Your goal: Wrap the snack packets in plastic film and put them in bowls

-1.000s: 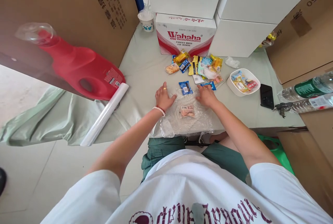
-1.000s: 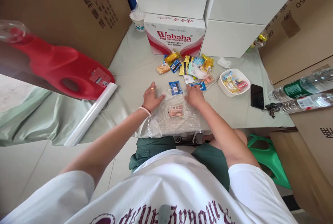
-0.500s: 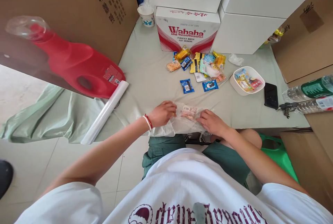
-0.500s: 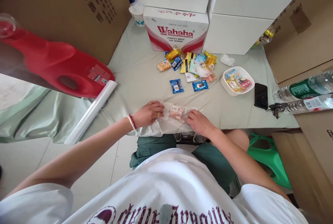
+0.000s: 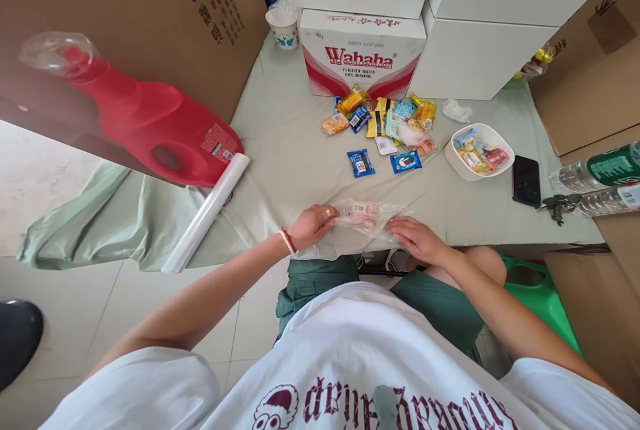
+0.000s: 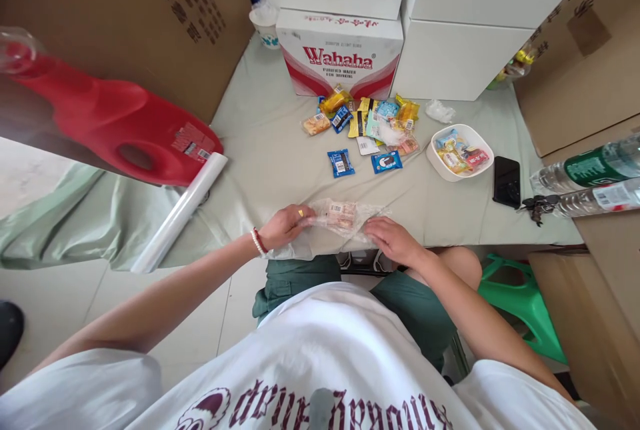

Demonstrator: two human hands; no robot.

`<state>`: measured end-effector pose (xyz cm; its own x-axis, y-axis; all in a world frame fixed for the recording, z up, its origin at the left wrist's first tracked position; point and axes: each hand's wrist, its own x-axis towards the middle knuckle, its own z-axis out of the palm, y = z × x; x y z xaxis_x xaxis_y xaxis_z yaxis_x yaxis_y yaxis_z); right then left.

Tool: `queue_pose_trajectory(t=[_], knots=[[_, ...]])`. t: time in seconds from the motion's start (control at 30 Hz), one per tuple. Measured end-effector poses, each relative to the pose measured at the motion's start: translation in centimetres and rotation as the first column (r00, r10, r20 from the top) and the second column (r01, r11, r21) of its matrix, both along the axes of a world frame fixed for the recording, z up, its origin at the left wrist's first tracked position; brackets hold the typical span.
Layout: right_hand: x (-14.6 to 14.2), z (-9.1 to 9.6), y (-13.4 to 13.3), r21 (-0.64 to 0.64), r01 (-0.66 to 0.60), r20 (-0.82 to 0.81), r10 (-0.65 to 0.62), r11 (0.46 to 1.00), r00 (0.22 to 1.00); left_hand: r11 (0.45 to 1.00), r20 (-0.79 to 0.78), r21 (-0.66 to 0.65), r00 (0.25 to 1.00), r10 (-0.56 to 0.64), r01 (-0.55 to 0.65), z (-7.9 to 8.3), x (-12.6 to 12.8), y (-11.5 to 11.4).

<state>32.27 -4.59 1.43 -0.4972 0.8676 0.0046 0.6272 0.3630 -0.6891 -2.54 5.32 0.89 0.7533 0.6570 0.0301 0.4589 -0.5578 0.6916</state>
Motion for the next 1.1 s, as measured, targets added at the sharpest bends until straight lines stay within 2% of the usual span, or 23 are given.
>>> queue_pose_trajectory(t=[0.1, 0.2, 0.33, 0.37, 0.43, 0.53, 0.67, 0.77, 0.83, 0.9, 0.97, 1.1], knots=[[-0.4, 0.7, 1.7, -0.127, 0.202, -0.003, -0.204, 0.971, 0.979, 0.959, 0.021, -0.049, 0.959, 0.281, -0.28, -0.6, 2.0, -0.2], [-1.2, 1.4, 3.3, -0.195, 0.382, 0.138, -0.36, 0.904, 0.923, 0.906, 0.026, 0.003, 0.906, 0.423, -0.423, -1.2, 3.7, -0.3], [-3.4, 1.7, 4.3, -0.077, 0.56, 0.501, -0.454, 0.825, 0.737, 0.828, -0.01, 0.118, 0.834, 0.552, -0.548, -2.1, 4.9, -1.0], [-4.0, 1.7, 4.3, -0.037, 0.569, 0.552, -0.458, 0.821, 0.697, 0.804, -0.025, 0.159, 0.812, 0.583, -0.573, -2.2, 4.9, -1.2], [-4.7, 1.3, 4.2, 0.034, 0.555, 0.576, -0.47, 0.831, 0.669, 0.754, -0.054, 0.241, 0.767, 0.639, -0.611, -2.2, 4.9, -1.5], [-4.5, 0.5, 4.1, 0.095, 0.521, 0.514, -0.49, 0.848, 0.704, 0.72, -0.113, 0.296, 0.726, 0.679, -0.628, -1.9, 4.7, -2.0], [-3.1, 0.2, 4.1, 0.058, 0.524, 0.34, -0.511, 0.85, 0.79, 0.746, -0.128, 0.271, 0.745, 0.655, -0.609, -1.9, 4.6, -2.1], [-3.3, 1.2, 3.7, 0.201, 0.51, 0.153, -0.541, 0.836, 0.827, 0.765, -0.09, 0.241, 0.771, 0.631, -0.597, -2.2, 4.6, -2.0], [-4.3, 1.8, 3.3, 0.307, 0.437, 0.073, -0.478, 0.846, 0.875, 0.775, -0.029, 0.212, 0.789, 0.613, -0.595, -2.3, 4.6, -1.9], [-5.6, 1.6, 3.1, 0.311, 0.307, 0.06, -0.341, 0.9, 0.938, 0.775, 0.045, 0.161, 0.789, 0.613, -0.611, -2.1, 4.5, -1.8], [-6.5, 0.7, 3.2, 0.248, 0.222, 0.06, -0.243, 0.943, 0.968, 0.75, 0.103, 0.084, 0.755, 0.648, -0.656, -1.7, 4.3, -1.8], [-6.9, -1.8, 3.6, 0.161, 0.284, -0.003, -0.287, 0.945, 0.958, 0.652, 0.123, -0.197, 0.641, 0.757, -0.732, -0.5, 4.1, -1.7]])
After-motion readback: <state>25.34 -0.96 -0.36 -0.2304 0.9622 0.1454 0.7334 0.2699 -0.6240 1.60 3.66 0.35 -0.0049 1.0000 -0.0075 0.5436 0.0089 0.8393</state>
